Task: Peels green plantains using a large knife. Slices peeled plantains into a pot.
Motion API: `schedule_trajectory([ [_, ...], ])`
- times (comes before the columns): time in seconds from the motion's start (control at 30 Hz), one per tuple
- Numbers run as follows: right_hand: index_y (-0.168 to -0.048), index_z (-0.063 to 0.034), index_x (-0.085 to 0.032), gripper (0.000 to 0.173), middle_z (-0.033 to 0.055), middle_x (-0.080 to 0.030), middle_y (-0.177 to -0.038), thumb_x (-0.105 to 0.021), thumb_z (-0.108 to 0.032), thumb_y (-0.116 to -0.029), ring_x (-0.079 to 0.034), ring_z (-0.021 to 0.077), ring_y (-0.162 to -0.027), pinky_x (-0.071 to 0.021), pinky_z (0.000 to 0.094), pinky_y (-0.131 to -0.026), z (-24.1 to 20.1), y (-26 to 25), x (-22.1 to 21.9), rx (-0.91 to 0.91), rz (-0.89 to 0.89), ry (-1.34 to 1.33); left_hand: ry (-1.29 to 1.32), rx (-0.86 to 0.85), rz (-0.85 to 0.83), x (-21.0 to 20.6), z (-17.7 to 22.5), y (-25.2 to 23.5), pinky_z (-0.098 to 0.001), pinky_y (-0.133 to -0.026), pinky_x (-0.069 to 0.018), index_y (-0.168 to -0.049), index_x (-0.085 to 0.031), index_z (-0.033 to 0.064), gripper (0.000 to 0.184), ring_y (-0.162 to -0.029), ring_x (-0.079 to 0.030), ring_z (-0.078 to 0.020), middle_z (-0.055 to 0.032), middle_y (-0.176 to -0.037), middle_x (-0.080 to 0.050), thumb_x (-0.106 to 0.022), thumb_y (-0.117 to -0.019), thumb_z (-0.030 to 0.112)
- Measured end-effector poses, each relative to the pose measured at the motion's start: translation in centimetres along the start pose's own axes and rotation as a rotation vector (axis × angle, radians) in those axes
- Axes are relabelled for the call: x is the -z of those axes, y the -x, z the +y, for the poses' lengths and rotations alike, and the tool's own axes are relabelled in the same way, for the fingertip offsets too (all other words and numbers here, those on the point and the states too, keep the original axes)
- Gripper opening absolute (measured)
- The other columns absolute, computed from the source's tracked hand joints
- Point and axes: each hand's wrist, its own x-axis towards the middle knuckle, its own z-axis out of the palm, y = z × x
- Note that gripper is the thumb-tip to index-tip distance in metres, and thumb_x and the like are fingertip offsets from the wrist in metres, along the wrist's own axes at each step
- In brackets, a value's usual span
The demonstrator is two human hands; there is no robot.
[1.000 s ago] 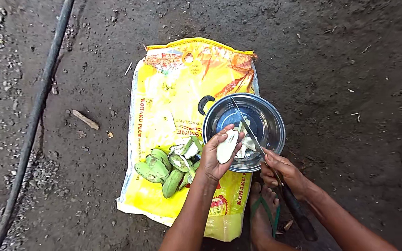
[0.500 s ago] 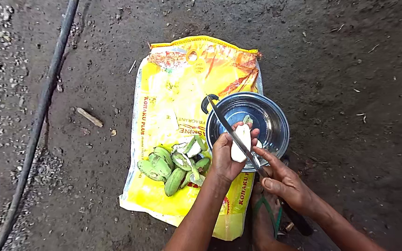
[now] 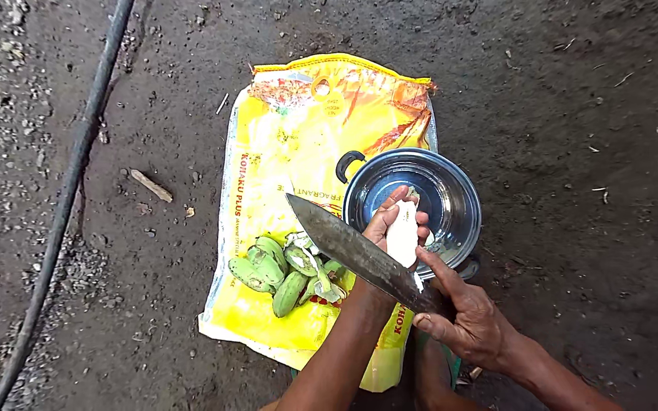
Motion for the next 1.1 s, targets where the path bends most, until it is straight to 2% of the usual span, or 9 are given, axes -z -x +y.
schedule_trajectory([
  [0.13,-0.152,0.0031,-0.04,0.074,0.0079,-0.066,-0.082,-0.057,-0.048,-0.1014,-0.06,-0.0004,-0.07,-0.0523,0.0148,-0.067,-0.1,-0.1,0.0,-0.001,-0.013,-0.036,0.04,-0.006,0.044,-0.5,-0.1,0.2,-0.0235,-0.059,-0.0555,-0.118,-0.057,0.0178,0.043,-0.071,-0.066,-0.0133,-0.0043,-0.102,-0.066,-0.017,-0.1061,0.019],
  [0.23,-0.152,0.0035,-0.04,0.072,0.0076,-0.066,-0.084,-0.055,-0.047,-0.1024,-0.06,-0.0015,-0.071,-0.0518,0.0138,-0.067,-0.1,-0.2,0.0,0.0,-0.029,-0.083,0.012,-0.016,0.048,-0.6,0.0,0.4,-0.0222,-0.056,-0.0536,-0.118,-0.055,0.0188,0.042,-0.068,-0.063,-0.0117,-0.0025,-0.099,-0.063,-0.015,-0.1071,0.022],
  [0.37,-0.152,0.0026,-0.039,0.072,0.0063,-0.066,-0.084,-0.054,-0.048,-0.1028,-0.059,-0.0033,-0.073,-0.0516,0.0126,-0.069,0.0,-0.1,-0.1,0.0,-0.036,-0.13,0.031,-0.033,0.034,-0.5,0.0,0.4,-0.0219,-0.056,-0.0527,-0.114,-0.056,0.0197,0.04,-0.066,-0.062,-0.0118,-0.0027,-0.095,-0.062,-0.017,-0.1065,0.021],
  [0.57,-0.152,0.001,-0.04,0.072,0.0053,-0.064,-0.08,-0.053,-0.05,-0.1032,-0.057,-0.0029,-0.069,-0.0507,0.013,-0.065,0.0,0.0,-0.2,-0.003,-0.038,-0.14,0.005,-0.028,0.04,-0.5,-0.2,0.5,-0.021,-0.056,-0.0525,-0.107,-0.056,0.0197,0.038,-0.067,-0.063,-0.0112,-0.0028,-0.096,-0.064,-0.018,-0.107,0.023],
  [0.67,-0.151,0.0003,-0.041,0.07,0.0051,-0.065,-0.082,-0.055,-0.048,-0.1024,-0.057,-0.0034,-0.069,-0.0505,0.0125,-0.065,0.1,0.0,-0.3,-0.007,-0.037,-0.162,0.024,-0.019,0.0,0.2,-0.2,0.4,-0.0221,-0.059,-0.0547,-0.106,-0.057,0.0202,0.037,-0.071,-0.065,-0.0123,-0.0033,-0.098,-0.066,-0.021,-0.1064,0.021],
  [0.8,-0.152,0.0005,-0.038,0.072,0.004,-0.067,-0.087,-0.056,-0.048,-0.1021,-0.059,-0.0053,-0.072,-0.0525,0.0129,-0.068,0.3,0.1,-0.4,-0.043,-0.052,-0.245,-0.018,-0.101,-0.024,0.5,-0.7,0.6,-0.0227,-0.063,-0.057,-0.108,-0.059,0.0187,0.038,-0.073,-0.068,-0.0126,-0.0035,-0.099,-0.067,-0.021,-0.1064,0.019],
  [0.9,-0.15,-0.0014,-0.04,0.069,0.0017,-0.067,-0.088,-0.055,-0.049,-0.1026,-0.06,-0.0059,-0.074,-0.0527,0.0125,-0.068,0.5,0.2,-0.5,-0.048,-0.021,-0.256,-0.061,-0.148,0.009,-0.1,-1.3,1.0,-0.0203,-0.059,-0.0557,-0.109,-0.058,0.0186,0.037,-0.07,-0.067,-0.0104,-0.0028,-0.098,-0.067,-0.02,-0.1059,0.019],
  [1.0,-0.146,-0.0049,-0.043,0.062,-0.0008,-0.068,-0.088,-0.056,-0.048,-0.1022,-0.063,-0.006,-0.075,-0.0541,0.0131,-0.069,0.6,0.1,-0.4,-0.047,0.018,-0.247,-0.046,-0.182,0.037,-0.7,-2.1,1.6,-0.0211,-0.061,-0.0559,-0.109,-0.061,0.0161,0.035,-0.073,-0.067,-0.0118,-0.0054,-0.098,-0.067,-0.027,-0.1052,0.022],
  [1.1,-0.152,-0.0021,-0.038,0.069,0.0016,-0.068,-0.095,-0.057,-0.046,-0.102,-0.062,-0.0059,-0.078,-0.0544,0.0127,-0.071,0.6,0.2,-0.3,-0.017,0.026,-0.25,0.015,-0.145,0.036,-1.2,-2.2,1.9,-0.0239,-0.064,-0.0577,-0.11,-0.064,0.015,0.04,-0.08,-0.07,-0.0158,-0.0075,-0.101,-0.069,-0.028,-0.1055,0.032],
])
